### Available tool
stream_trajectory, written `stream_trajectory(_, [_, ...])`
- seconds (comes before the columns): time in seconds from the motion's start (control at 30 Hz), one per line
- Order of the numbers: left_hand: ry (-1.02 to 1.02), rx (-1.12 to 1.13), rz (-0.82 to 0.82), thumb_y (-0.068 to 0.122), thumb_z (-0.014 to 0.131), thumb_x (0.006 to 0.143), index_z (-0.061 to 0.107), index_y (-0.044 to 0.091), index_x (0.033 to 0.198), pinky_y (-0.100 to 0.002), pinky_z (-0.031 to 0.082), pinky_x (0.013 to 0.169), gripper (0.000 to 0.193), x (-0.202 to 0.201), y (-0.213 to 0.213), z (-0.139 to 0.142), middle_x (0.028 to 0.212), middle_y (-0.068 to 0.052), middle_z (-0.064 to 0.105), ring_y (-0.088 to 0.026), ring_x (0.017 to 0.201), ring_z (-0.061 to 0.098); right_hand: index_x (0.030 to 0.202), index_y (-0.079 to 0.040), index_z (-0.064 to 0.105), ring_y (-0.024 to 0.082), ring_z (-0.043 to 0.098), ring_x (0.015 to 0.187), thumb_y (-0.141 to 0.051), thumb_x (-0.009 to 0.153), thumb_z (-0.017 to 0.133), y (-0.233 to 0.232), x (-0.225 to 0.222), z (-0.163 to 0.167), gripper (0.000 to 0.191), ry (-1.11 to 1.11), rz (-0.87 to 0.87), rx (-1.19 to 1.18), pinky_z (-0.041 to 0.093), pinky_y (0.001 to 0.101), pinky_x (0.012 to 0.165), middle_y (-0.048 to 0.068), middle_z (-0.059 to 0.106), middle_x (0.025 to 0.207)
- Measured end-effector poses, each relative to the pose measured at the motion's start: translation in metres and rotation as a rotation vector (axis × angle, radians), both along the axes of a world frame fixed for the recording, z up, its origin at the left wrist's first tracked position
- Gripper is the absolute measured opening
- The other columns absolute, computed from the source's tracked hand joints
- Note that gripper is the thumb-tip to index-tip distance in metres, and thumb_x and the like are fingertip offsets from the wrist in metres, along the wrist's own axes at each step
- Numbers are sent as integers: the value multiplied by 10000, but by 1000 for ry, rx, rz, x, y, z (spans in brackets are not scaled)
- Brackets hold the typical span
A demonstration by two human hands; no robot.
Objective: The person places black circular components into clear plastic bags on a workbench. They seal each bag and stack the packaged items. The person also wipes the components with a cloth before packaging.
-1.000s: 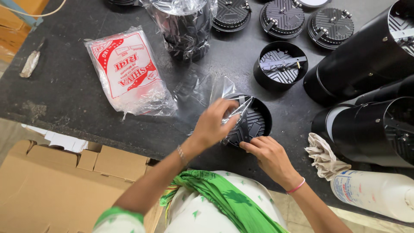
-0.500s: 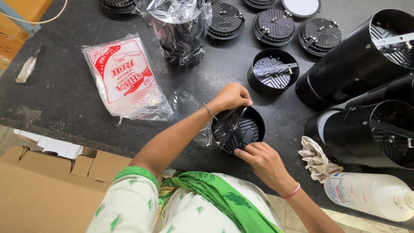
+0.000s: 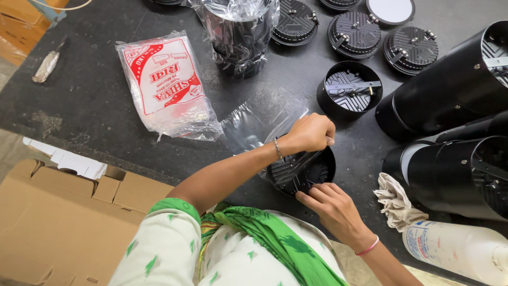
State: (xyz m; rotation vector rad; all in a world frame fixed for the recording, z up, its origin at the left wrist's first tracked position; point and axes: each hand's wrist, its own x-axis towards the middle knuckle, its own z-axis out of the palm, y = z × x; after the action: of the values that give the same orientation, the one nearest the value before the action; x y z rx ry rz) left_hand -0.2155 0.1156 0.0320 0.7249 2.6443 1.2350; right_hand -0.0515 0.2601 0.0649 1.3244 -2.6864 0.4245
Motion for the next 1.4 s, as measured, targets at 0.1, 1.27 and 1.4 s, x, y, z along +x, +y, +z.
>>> stream_trajectory(0.1, [69, -19, -34, 162, 785, 761, 781, 125, 790, -437, 559, 691, 47, 8, 7, 0, 791, -107, 753, -314, 787, 738, 1168, -99, 696, 242, 635, 963, -37, 739, 660, 1, 1, -3, 436, -2, 21, -32, 498, 371, 875, 54, 655, 932])
stream_trajectory(1.27, [-34, 150, 347, 201, 641, 936, 672, 36, 881, -506, 507, 659, 177, 152, -84, -36, 831, -181, 688, -414, 775, 669, 1160, -119, 708, 278, 671, 970, 42, 780, 624, -15, -43, -23, 421, 118, -235, -180, 516, 402, 905, 70, 703, 974])
stream_trajectory(1.4, [17, 77, 363, 200, 618, 936, 649, 41, 844, -510, 508, 679, 186, 163, -95, -36, 831, -171, 688, -406, 793, 672, 1180, -151, 735, 292, 668, 947, 43, 815, 624, -25, -52, -40, 428, 69, -293, -84, 519, 413, 914, 89, 682, 901])
